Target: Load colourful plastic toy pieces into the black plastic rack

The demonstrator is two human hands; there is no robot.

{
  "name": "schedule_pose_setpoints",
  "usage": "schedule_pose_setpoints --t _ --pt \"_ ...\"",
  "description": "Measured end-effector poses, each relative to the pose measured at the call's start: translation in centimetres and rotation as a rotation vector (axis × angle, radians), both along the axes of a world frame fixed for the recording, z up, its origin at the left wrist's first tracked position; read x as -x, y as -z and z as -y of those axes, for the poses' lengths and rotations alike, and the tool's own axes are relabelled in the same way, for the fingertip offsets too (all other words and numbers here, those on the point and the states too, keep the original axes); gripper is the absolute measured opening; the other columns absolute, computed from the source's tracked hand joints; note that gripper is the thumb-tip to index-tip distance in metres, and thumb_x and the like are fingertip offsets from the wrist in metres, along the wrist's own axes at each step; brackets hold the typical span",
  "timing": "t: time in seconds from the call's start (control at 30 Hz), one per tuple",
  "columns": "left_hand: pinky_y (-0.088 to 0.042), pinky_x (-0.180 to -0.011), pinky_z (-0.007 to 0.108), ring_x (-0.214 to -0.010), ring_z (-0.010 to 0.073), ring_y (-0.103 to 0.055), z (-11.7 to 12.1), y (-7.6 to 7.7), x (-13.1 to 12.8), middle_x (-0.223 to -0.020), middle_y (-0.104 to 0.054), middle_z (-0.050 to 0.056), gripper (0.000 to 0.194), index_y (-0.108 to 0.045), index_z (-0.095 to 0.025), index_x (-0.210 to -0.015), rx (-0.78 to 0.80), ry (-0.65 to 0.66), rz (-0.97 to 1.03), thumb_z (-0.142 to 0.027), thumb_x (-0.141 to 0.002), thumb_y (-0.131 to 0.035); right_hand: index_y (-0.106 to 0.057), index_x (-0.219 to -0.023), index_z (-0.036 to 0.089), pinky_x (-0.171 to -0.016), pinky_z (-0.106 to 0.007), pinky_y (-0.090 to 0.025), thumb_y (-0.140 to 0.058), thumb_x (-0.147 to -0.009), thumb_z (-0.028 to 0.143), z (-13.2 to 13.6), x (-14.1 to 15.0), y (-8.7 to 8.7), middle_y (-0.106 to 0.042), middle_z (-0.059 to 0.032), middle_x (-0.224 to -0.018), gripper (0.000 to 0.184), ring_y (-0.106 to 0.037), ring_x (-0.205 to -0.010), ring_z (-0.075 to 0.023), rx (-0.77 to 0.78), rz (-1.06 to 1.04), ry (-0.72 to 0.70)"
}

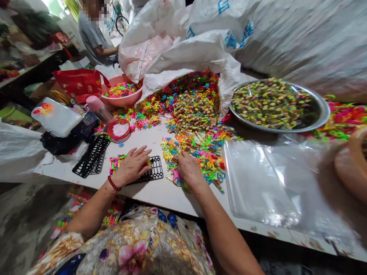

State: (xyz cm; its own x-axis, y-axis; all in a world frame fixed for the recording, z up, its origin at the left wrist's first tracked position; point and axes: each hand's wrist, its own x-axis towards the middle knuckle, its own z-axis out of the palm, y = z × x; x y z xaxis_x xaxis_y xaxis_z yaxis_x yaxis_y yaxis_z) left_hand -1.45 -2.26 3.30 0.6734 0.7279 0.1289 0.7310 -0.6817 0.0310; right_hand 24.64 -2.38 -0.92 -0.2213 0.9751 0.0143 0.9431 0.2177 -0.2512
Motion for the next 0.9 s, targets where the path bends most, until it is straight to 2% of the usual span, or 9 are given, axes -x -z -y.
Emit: schedule_pose_setpoints --t 0.1,0.23,0.4,0.53,0.6,0.7,0.9 --pt "-0.033 -0.115 0.052 -0.147 0.0276 -0.033 0.1 0.2 0.2 -0.155 -0.042 0.013 0.041 -0.052 -0.018 -0.132 -0.040 -0.021 0.002 -0.041 -0.099 -0.046 -0.065 -0.096 0.018 -0.073 -0.031 -0.042 -0.042 -0.095 0.014 0.2 0.3 0.4 -0.064 -0.0108 -0.091 0.023 -0.060 -0.085 -0.0222 -0.061 -0.082 0.020" --pt "-0.029 -0.118 0.052 -0.147 0.0264 -0.033 -0.1 0.7 0.0 -0.155 -0.042 0.014 0.049 -0.045 -0.014 -0.142 -0.059 -0.048 0.003 -0.040 -0.101 -0.041 -0.062 -0.101 0.017 -0.079 -0.033 -0.045 -0.037 -0.097 0.021 0.1 1.0 0.8 -0.067 -0.0117 -0.095 0.026 -0.061 -0.088 -0.0227 -0.082 -0.377 0.040" --pt "-0.026 -0.119 0.049 -0.147 0.0244 -0.033 0.0 1.0 -0.1 -0.156 -0.039 0.013 0.054 -0.034 -0.013 -0.150 -0.050 -0.055 0.011 -0.035 -0.102 -0.035 -0.062 -0.092 0.020 -0.066 -0.029 -0.045 -0.049 -0.086 0.031 -0.5 3.2 0.7 -0.065 -0.0032 -0.081 0.019 -0.057 -0.070 -0.0182 0.113 -0.752 0.112" --pt "-0.027 -0.119 0.044 -0.147 0.0224 -0.033 0.0 1.0 0.1 -0.157 -0.038 0.014 0.057 -0.023 -0.011 -0.155 -0.030 -0.057 0.044 -0.030 -0.102 -0.032 -0.063 -0.089 0.020 -0.071 -0.028 -0.046 -0.046 -0.086 0.032 -0.7 6.4 1.1 -0.066 -0.0040 -0.088 0.020 -0.060 -0.081 -0.0185 0.152 -0.973 0.101" --pt "-0.028 -0.119 0.043 -0.147 0.0216 -0.033 0.0 1.0 0.1 -0.157 -0.038 0.014 0.058 -0.020 -0.011 -0.155 -0.024 -0.053 0.058 -0.027 -0.101 -0.032 -0.062 -0.085 0.020 -0.072 -0.027 -0.045 -0.045 -0.086 0.028 -0.8 7.8 1.5 -0.066 -0.0036 -0.086 0.018 -0.058 -0.081 -0.0181 0.137 -0.961 0.087" --pt "-0.029 -0.118 0.042 -0.146 0.0217 -0.035 0.0 0.9 0.2 -0.157 -0.038 0.014 0.059 -0.018 -0.012 -0.156 -0.024 -0.047 0.069 -0.025 -0.100 -0.032 -0.058 -0.079 0.020 -0.067 -0.026 -0.041 -0.041 -0.084 0.018 -0.9 9.0 2.0 -0.061 -0.0020 -0.074 0.017 -0.052 -0.070 -0.0167 0.136 -0.832 0.038" --pt "-0.030 -0.118 0.042 -0.146 0.0227 -0.034 0.0 0.8 0.1 -0.157 -0.037 0.015 0.055 -0.026 -0.009 -0.153 -0.032 -0.046 0.025 -0.027 -0.101 -0.033 -0.057 -0.082 0.019 -0.070 -0.027 -0.041 -0.038 -0.089 0.012 -1.4 8.7 3.9 -0.062 -0.0054 -0.079 0.022 -0.050 -0.071 -0.0171 0.063 -0.688 -0.129"
